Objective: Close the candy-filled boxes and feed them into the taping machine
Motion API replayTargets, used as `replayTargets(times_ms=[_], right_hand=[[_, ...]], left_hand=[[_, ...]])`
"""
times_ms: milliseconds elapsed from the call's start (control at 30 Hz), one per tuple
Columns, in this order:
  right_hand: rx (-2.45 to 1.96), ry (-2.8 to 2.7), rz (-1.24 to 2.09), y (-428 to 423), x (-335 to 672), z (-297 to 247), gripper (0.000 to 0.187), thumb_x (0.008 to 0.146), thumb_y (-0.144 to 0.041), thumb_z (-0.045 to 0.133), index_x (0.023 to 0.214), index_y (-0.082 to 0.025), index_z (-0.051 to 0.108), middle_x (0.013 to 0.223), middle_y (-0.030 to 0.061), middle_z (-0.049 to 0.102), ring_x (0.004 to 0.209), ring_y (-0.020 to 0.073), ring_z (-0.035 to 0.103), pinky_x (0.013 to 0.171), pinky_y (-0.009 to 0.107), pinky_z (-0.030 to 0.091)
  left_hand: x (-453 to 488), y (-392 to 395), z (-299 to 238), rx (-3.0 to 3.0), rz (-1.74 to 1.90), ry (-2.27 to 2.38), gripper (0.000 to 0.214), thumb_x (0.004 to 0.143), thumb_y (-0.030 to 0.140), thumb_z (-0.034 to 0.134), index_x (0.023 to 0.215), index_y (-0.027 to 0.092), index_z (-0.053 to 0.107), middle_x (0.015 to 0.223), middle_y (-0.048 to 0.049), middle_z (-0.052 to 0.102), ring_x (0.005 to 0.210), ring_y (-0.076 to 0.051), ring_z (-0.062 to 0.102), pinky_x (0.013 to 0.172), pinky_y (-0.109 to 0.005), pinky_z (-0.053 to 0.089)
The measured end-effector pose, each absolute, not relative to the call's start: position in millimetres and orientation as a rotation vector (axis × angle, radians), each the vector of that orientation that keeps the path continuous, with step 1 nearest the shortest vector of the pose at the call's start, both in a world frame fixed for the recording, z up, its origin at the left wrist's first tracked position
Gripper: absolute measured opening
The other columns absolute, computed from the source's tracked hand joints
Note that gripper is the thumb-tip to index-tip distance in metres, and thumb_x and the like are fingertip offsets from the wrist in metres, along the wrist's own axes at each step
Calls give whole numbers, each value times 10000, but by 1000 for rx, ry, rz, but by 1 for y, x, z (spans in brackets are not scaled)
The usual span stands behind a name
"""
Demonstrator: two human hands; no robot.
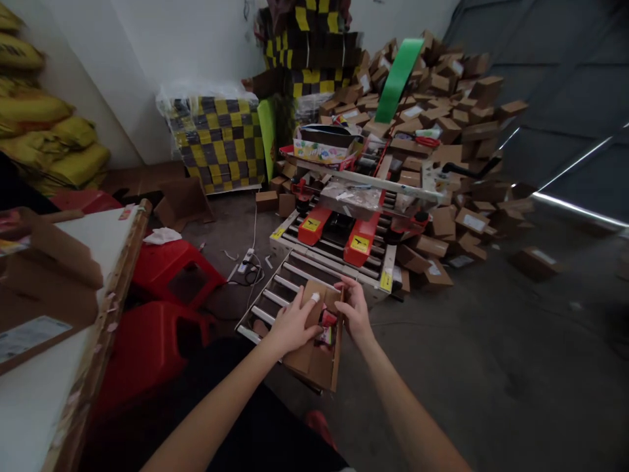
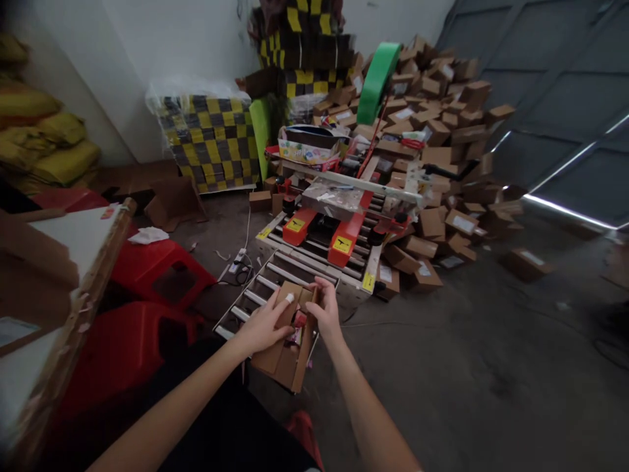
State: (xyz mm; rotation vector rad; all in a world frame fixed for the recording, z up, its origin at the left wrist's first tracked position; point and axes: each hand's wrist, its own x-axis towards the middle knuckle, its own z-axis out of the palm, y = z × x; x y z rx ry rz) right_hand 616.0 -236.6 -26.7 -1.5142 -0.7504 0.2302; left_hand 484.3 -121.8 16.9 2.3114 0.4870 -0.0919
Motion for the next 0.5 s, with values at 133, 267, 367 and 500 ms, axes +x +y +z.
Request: replayTargets(times_ms=[133,267,367,500], right_hand=[[-2014,-851,126,-220,605,-14,489,843,-346,431,1276,-121,454,1308,169,501,1243,276,424,1059,490,294],[-2487,-1005,171,-204,601,5,517,893,-267,366,1387,-119,379,1472,140,322,1372,300,251,1108,564,111],[-2543,-1088,188,-203,603,8,555,909,-285,340,1440,-129,284,1502,114,244,1393,273,215,1119,538,134],[-2439,-1310,142,-225,593,-17,623,915,-369,342,1473,-166,156,1528,99,105,1415,275,96,1115,549,159]], left_hand=[[481,-113,11,2129,-102,357,740,794,330,550,1452,202,236,1565,-112,-14,1427,-286,93,1142,-434,178],[479,-113,-11,1827,38,394,644,823,434,480,1400,169,371,1563,-91,58,1427,-268,108,1147,-437,165],[480,-125,-26,1814,238,451,789,698,389,653,1401,169,370,1552,-112,132,1423,-286,126,1153,-434,159],[482,-137,-37,1687,403,503,788,641,351,713,1361,185,439,1540,-125,175,1412,-294,177,1147,-429,193]])
